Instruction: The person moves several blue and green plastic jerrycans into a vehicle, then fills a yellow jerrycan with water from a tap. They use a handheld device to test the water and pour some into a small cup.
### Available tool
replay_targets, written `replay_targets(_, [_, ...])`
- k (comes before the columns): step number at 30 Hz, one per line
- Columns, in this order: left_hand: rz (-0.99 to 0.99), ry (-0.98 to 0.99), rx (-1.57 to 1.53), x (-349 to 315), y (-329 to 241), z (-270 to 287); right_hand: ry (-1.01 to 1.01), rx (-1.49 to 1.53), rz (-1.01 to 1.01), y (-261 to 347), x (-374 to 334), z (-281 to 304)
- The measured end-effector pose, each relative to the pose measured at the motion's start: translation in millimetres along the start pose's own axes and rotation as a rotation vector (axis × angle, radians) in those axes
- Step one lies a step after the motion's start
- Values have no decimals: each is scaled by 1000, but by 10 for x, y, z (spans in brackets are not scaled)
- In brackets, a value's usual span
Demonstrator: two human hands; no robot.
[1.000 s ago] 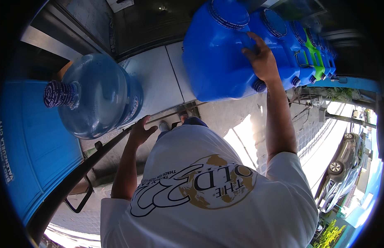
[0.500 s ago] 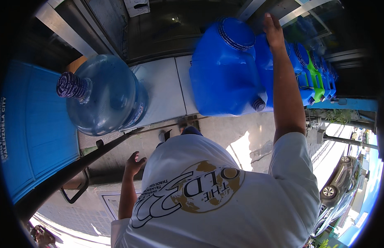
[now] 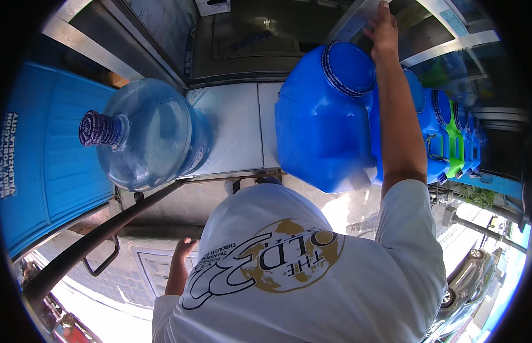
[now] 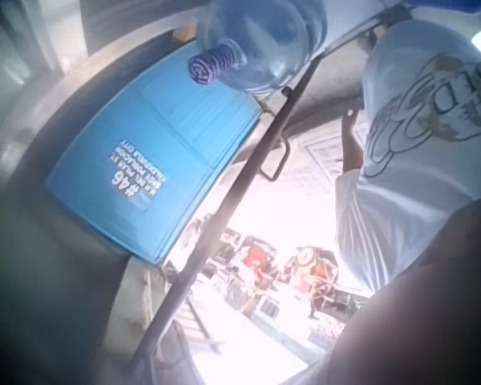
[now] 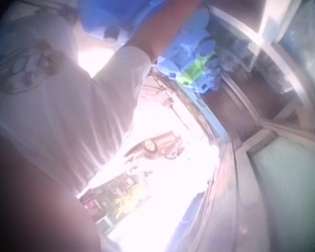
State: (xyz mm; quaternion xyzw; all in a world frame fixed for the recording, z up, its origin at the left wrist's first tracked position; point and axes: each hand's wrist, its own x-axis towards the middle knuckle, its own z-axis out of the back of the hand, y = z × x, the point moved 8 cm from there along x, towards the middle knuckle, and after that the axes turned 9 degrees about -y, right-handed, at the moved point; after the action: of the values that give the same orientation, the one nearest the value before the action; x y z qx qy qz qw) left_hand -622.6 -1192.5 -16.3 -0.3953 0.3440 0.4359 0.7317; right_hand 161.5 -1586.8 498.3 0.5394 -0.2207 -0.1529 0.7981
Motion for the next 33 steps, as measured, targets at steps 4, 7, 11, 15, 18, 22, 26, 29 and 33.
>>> replay_targets(4, [-198, -250, 53, 192, -1215, 488, 284, -282, 239, -75, 4, -43])
replay_targets(7, [-376, -330, 32, -23, -2293, 836, 483, -512, 477, -197, -1, 65])
replay_targets(11, [-728, -306, -201, -732, -3753, 937, 327, -227, 659, -272, 99, 1034])
replay_targets(15, [-1123, -277, -382, -1550, -5053, 1193, 128, -734, 578, -948, -299, 2067])
replay_targets(18, [-1264, -338, -423, -1817, -5766, 1547, 83, -889, 541, -1219, -406, 2277])
replay_targets(22, [-1375, -409, -508, -2020, -6205, 2001, 99, -802, 378, -1312, -168, 2236])
replay_targets(26, [-1352, -443, -556, -1971, -6378, 2150, 70, -830, 422, -1301, -88, 2145])
replay_targets(29, [-1332, -435, -445, -1891, -6493, 1917, 71, -784, 463, -1296, -106, 2142])
replay_targets(33, [-1274, -320, -91, -1851, -6174, 1176, 76, -862, 526, -1152, -144, 2096])
